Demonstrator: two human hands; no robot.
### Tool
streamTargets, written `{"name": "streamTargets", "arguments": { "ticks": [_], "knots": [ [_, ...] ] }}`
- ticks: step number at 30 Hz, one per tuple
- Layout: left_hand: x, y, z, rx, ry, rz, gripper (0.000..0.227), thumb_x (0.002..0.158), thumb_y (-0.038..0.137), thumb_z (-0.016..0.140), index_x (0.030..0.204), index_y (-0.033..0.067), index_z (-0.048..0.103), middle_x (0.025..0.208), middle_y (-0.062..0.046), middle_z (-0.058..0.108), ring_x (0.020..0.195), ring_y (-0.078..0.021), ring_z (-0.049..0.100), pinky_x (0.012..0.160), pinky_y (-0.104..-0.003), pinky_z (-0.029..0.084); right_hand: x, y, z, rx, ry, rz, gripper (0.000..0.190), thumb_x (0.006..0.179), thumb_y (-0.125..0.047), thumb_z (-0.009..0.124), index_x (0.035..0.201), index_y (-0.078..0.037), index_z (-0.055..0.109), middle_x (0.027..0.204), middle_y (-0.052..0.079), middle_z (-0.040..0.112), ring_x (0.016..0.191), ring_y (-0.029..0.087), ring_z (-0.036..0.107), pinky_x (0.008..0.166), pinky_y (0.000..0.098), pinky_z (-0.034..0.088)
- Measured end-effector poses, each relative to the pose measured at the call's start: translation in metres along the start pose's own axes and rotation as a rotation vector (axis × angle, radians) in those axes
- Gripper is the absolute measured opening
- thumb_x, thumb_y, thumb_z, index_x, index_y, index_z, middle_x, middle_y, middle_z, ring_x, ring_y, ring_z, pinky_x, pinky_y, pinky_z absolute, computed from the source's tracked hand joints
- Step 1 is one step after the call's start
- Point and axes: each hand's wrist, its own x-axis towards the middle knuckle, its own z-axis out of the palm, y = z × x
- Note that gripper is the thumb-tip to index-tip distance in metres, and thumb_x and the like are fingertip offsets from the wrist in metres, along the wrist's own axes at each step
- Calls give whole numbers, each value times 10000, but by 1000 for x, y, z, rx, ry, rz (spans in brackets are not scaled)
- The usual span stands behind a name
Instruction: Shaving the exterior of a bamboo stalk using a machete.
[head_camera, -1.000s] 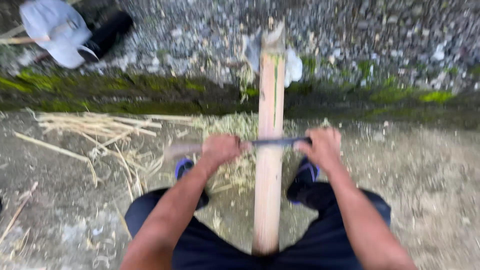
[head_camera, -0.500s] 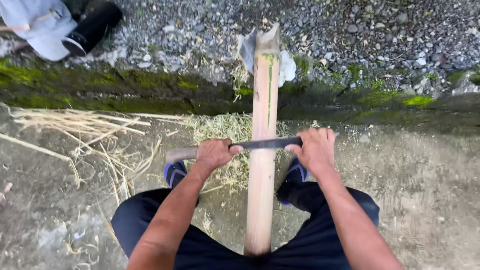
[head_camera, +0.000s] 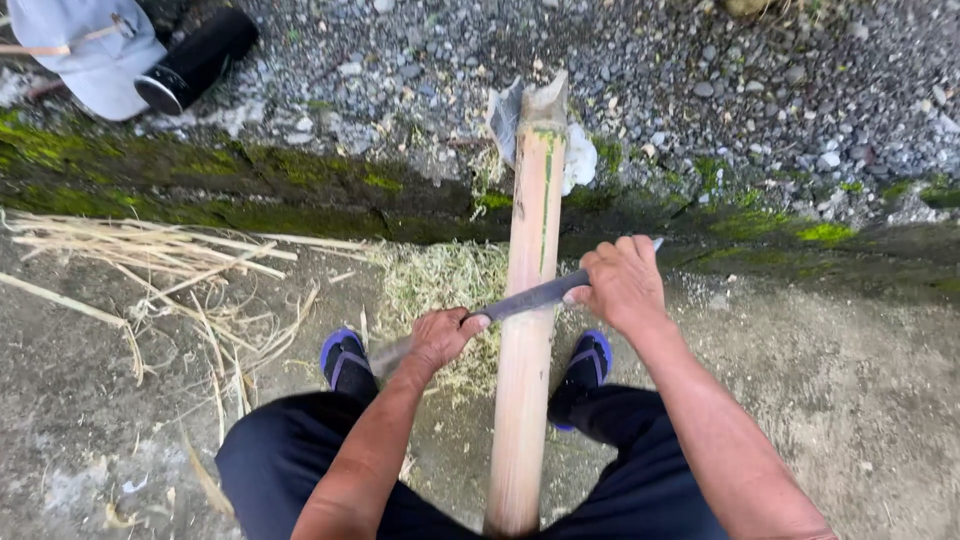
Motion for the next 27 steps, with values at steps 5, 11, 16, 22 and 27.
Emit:
{"name": "streamTargets", "arguments": {
  "ticks": [5, 11, 16, 22, 27],
  "knots": [
    [5, 38, -40, -237, -66, -200, 663, 868, 774, 497, 1021, 176, 740, 641, -29, 607, 631, -181, 584, 661, -444, 493, 39, -4, -18, -37, -25, -73, 438, 710, -532, 794, 956, -170, 760, 921, -5, 653, 995, 187, 511, 1034, 386, 326],
    [-42, 24, -25, -253, -175, -226, 664, 882, 761, 495, 1026, 165, 750, 655, 21, 575, 627, -154, 537, 607, -403, 484, -19, -11, -2, 60, -82, -11, 467, 686, -530, 803, 966, -158, 767, 928, 3, 658, 1014, 195, 526, 1033, 383, 333],
    [-54, 55, -74, 92, -235, -112, 702, 902, 796, 412, 1076, 192, 722, 627, 23, 560, 645, -118, 578, 637, -373, 512, -45, 14, 66, 351, 6, 90, 534, 651, -548, 797, 1024, -167, 768, 939, 2, 674, 1039, 218, 542, 1035, 393, 334],
    [-40, 148, -156, 584, -259, -30, 540, 1075, 538, 310, 1192, 117, 629, 687, -1, 543, 655, -146, 640, 602, -394, 590, -2, 24, 142, 622, 24, 279, 485, 719, -511, 760, 1101, -212, 768, 1185, 35, 639, 1249, 236, 492, 1230, 459, 182],
    [-48, 198, -175, 819, -140, 137, 291, 1055, 218, 450, 1018, 98, 713, 836, -81, 668, 655, -137, 626, 593, -367, 548, -6, 3, 185, 984, 112, 408, 663, 787, -480, 674, 1384, -208, 585, 1402, 60, 533, 1331, 252, 460, 1167, 432, 358]
  ]
}}
